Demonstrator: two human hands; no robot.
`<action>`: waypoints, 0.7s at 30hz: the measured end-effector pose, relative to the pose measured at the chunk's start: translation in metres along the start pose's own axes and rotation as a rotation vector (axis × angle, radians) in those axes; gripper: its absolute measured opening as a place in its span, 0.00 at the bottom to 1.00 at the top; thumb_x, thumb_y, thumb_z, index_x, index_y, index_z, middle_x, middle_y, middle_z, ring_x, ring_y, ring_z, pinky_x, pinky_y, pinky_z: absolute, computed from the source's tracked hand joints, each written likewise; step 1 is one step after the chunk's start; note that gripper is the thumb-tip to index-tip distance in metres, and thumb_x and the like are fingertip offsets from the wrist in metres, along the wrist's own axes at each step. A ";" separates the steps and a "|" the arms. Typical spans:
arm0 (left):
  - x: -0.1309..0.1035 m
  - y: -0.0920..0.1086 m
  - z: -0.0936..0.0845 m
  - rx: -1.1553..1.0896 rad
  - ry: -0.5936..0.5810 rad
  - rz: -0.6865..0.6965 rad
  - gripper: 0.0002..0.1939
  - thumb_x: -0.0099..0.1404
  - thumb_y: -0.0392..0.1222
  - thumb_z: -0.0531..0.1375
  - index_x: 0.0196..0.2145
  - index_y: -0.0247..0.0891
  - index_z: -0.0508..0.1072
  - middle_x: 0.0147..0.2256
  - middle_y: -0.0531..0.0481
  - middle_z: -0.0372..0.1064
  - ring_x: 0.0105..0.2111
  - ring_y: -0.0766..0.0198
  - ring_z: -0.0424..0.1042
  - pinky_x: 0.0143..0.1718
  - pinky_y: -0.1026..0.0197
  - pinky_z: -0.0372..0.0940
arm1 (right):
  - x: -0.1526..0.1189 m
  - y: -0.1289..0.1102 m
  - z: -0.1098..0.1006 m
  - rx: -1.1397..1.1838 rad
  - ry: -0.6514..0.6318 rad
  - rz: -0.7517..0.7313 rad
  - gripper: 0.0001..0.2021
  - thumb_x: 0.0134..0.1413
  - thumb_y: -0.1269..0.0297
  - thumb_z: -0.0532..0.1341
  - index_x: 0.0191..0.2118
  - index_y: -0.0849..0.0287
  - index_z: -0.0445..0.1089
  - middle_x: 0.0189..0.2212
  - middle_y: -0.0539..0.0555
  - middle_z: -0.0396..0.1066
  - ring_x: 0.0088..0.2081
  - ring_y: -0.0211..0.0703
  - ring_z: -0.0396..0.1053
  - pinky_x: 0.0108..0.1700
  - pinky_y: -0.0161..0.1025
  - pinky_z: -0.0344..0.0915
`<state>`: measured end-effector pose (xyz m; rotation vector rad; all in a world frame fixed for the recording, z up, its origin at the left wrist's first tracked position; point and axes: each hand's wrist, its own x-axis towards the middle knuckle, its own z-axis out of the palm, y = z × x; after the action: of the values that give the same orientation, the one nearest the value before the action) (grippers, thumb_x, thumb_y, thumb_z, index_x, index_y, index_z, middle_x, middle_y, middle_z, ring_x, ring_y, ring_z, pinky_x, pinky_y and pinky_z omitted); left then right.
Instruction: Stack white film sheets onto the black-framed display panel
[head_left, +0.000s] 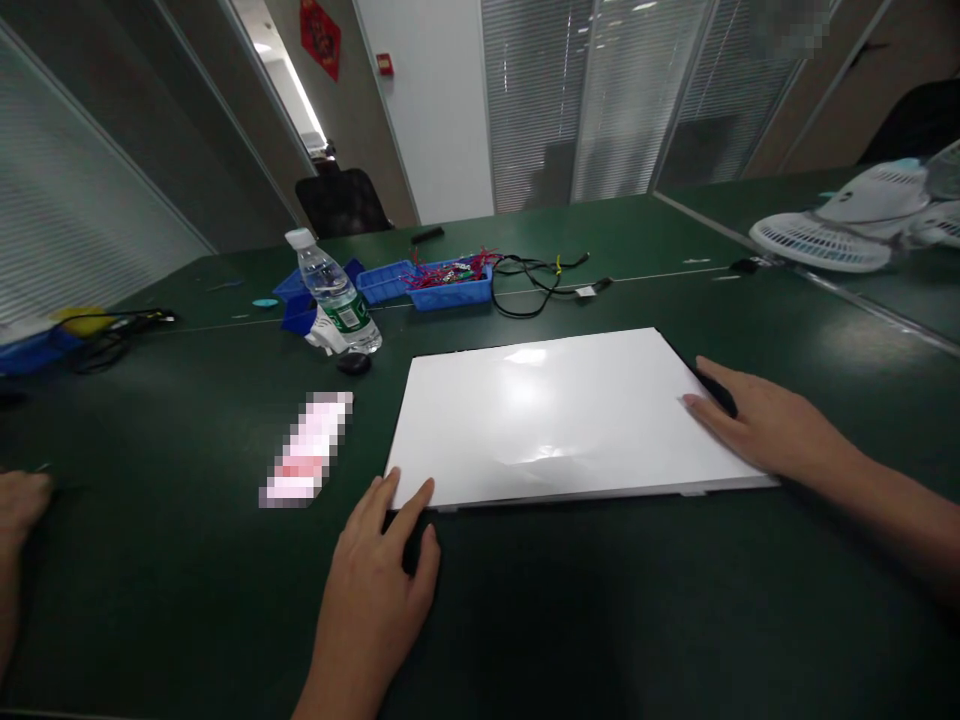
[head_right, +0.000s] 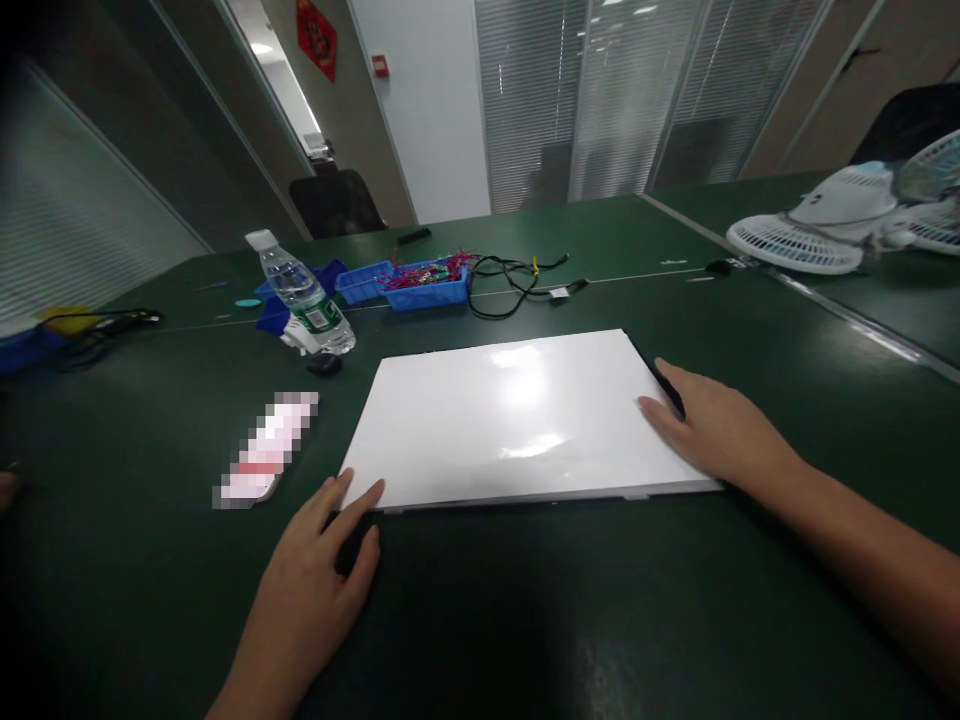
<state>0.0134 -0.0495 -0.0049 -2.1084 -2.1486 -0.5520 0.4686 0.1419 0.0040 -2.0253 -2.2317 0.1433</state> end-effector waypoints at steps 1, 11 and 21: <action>0.000 0.001 0.000 0.007 0.004 0.002 0.24 0.72 0.46 0.55 0.62 0.44 0.75 0.67 0.39 0.64 0.69 0.42 0.62 0.64 0.36 0.65 | -0.002 -0.001 0.002 0.051 0.012 -0.007 0.45 0.67 0.35 0.47 0.76 0.66 0.53 0.69 0.64 0.60 0.64 0.64 0.65 0.66 0.59 0.63; 0.004 0.006 -0.005 0.077 -0.026 0.026 0.25 0.72 0.49 0.55 0.63 0.42 0.75 0.67 0.35 0.65 0.68 0.41 0.63 0.64 0.36 0.65 | -0.003 -0.007 -0.018 1.378 0.107 0.306 0.31 0.47 0.62 0.66 0.60 0.58 0.70 0.62 0.64 0.70 0.66 0.58 0.65 0.73 0.56 0.54; 0.002 -0.004 -0.001 0.054 -0.050 0.026 0.26 0.71 0.49 0.57 0.65 0.44 0.71 0.68 0.37 0.63 0.68 0.40 0.64 0.62 0.36 0.67 | -0.018 -0.025 -0.039 1.770 0.228 0.303 0.32 0.55 0.67 0.63 0.67 0.58 0.66 0.66 0.56 0.67 0.66 0.46 0.65 0.69 0.42 0.63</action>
<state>0.0094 -0.0480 -0.0038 -2.1415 -2.1329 -0.4380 0.4522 0.1213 0.0457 -1.0756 -0.7476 1.2391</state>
